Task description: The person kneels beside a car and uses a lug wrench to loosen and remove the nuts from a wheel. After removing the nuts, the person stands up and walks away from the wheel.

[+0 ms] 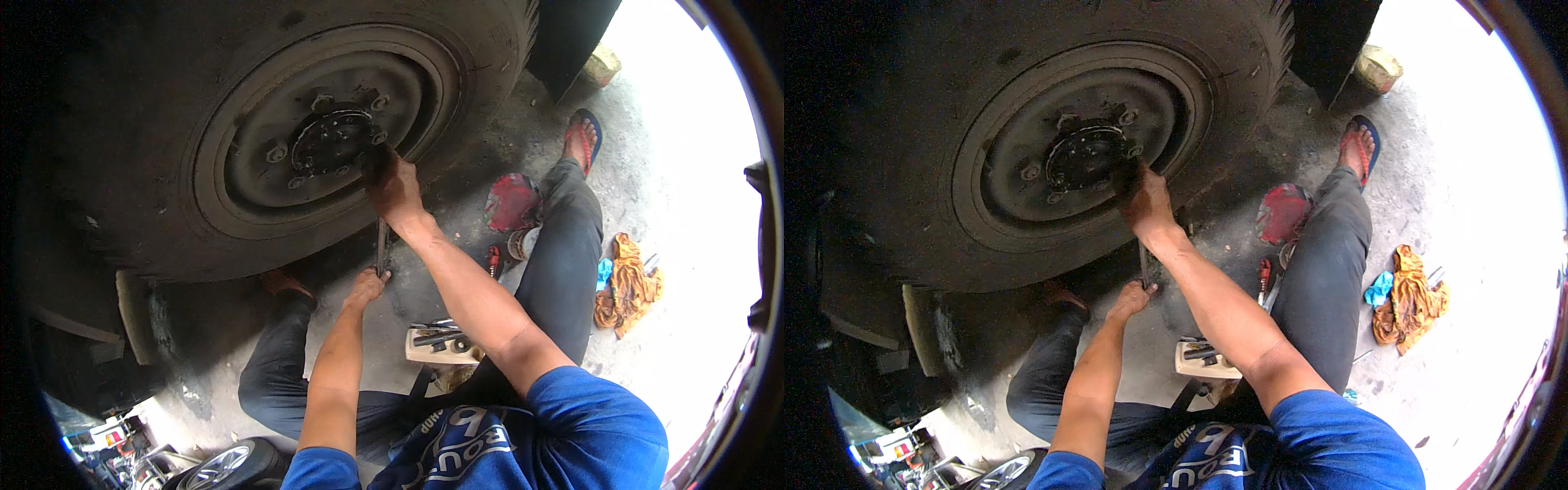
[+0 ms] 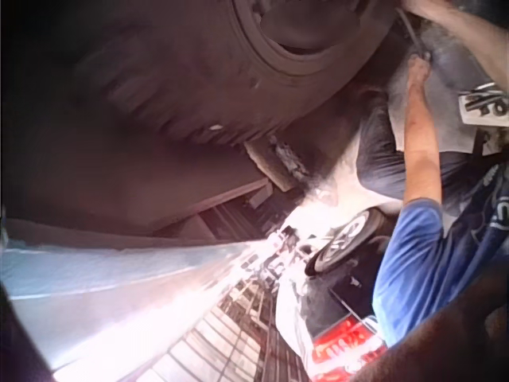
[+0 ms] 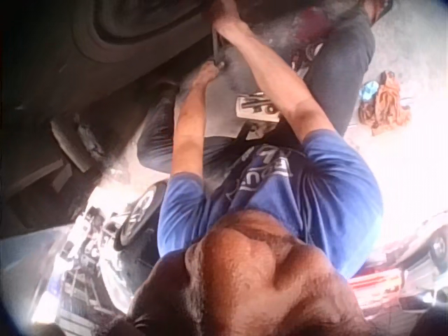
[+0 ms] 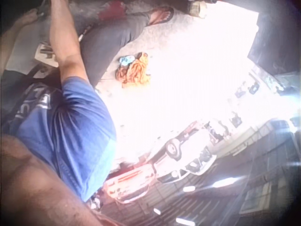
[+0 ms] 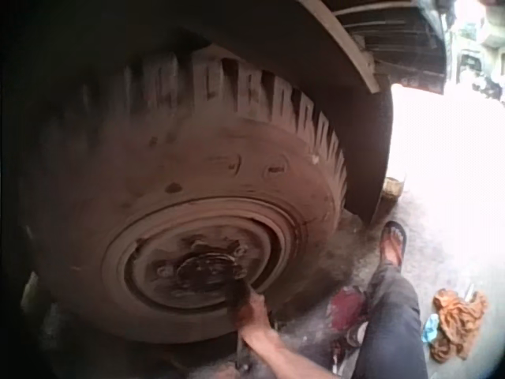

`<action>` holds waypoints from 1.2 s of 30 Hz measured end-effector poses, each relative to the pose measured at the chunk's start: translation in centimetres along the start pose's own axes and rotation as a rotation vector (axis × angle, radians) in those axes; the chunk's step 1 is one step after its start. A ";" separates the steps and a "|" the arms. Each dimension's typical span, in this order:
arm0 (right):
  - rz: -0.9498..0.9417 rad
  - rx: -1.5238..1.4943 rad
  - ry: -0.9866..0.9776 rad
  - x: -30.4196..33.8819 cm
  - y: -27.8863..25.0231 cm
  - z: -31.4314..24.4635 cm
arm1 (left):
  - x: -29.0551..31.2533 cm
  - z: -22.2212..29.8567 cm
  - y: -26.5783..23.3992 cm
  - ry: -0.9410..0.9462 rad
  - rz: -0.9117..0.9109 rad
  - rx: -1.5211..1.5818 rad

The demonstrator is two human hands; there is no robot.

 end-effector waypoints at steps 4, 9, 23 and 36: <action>0.019 0.064 -0.047 -0.3 0.0 0.3 | -1.0 0.3 -0.1 0.003 0.014 0.044; 0.058 0.138 -0.173 -0.6 0.6 0.3 | 1.0 -5.1 -2.3 -0.041 0.119 -0.062; 0.401 0.120 0.269 -1.3 2.2 0.3 | 14.2 -11.9 -9.5 -0.147 0.061 0.022; 0.291 -0.329 0.542 -1.7 1.5 0.7 | 28.4 -9.0 -12.5 -0.146 0.378 -0.082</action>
Point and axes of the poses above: each hand's wrist, its own x-axis away from the middle knuckle, its own y-axis out of the palm, z = x × y, the point moved 3 cm from there along -x, towards the middle knuckle, and after that the axes turned 11 degrees about -x, right-handed, at the moved point
